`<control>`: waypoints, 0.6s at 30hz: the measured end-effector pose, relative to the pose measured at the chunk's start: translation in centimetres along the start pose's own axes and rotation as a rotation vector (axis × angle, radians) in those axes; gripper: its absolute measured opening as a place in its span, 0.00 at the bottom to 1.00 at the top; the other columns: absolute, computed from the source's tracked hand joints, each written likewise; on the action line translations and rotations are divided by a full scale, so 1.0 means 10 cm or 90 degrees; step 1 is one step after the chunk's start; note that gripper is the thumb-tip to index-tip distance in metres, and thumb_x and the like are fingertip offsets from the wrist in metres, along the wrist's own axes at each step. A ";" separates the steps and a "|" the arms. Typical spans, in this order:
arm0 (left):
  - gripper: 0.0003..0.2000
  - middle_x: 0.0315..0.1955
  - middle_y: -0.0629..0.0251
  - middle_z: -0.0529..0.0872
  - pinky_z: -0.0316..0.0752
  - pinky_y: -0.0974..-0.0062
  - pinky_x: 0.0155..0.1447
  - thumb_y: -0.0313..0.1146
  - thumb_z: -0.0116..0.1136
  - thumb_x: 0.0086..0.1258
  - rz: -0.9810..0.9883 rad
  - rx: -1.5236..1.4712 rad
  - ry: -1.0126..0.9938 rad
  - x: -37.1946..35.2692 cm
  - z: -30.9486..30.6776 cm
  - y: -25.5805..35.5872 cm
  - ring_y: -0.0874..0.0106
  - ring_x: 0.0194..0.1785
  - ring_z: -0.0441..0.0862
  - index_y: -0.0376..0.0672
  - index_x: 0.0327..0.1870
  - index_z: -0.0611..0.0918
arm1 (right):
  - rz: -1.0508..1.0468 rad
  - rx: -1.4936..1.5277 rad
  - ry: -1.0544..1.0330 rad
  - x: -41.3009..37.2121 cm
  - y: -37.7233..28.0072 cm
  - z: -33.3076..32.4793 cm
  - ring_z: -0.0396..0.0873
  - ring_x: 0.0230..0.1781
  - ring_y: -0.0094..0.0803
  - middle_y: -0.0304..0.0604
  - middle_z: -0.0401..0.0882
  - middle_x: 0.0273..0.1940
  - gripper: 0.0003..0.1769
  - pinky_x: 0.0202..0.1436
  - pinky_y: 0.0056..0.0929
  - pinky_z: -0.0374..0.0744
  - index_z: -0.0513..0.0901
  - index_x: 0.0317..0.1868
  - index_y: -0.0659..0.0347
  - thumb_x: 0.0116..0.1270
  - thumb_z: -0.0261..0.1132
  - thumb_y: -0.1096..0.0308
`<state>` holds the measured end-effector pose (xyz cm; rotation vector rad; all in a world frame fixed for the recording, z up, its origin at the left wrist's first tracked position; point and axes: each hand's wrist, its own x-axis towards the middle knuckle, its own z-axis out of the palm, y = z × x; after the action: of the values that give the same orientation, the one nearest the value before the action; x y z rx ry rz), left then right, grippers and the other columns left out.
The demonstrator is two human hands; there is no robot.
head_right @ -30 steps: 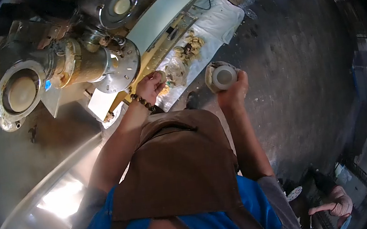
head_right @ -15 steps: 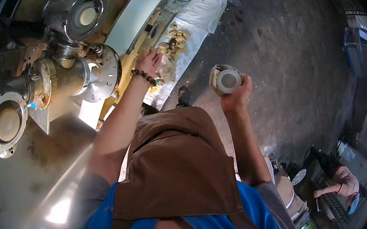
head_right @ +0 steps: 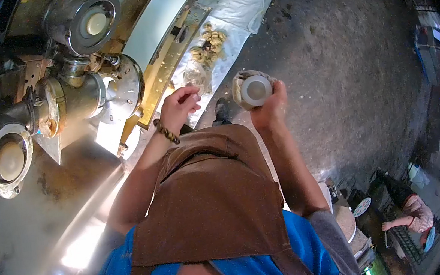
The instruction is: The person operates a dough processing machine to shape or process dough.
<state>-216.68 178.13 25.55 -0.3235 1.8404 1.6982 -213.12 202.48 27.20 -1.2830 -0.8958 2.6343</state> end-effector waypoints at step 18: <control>0.12 0.42 0.63 0.77 0.81 0.66 0.35 0.29 0.63 0.64 0.586 0.757 -0.016 -0.61 0.33 0.85 0.63 0.35 0.84 0.41 0.46 0.78 | 0.176 -0.052 -0.200 -0.18 0.41 0.41 0.82 0.51 0.42 0.50 0.82 0.51 0.25 0.58 0.43 0.80 0.76 0.55 0.64 0.75 0.40 0.55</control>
<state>-215.82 181.25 36.04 1.1509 2.7811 0.6830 -214.27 196.62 28.16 -1.0958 -0.9311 3.1112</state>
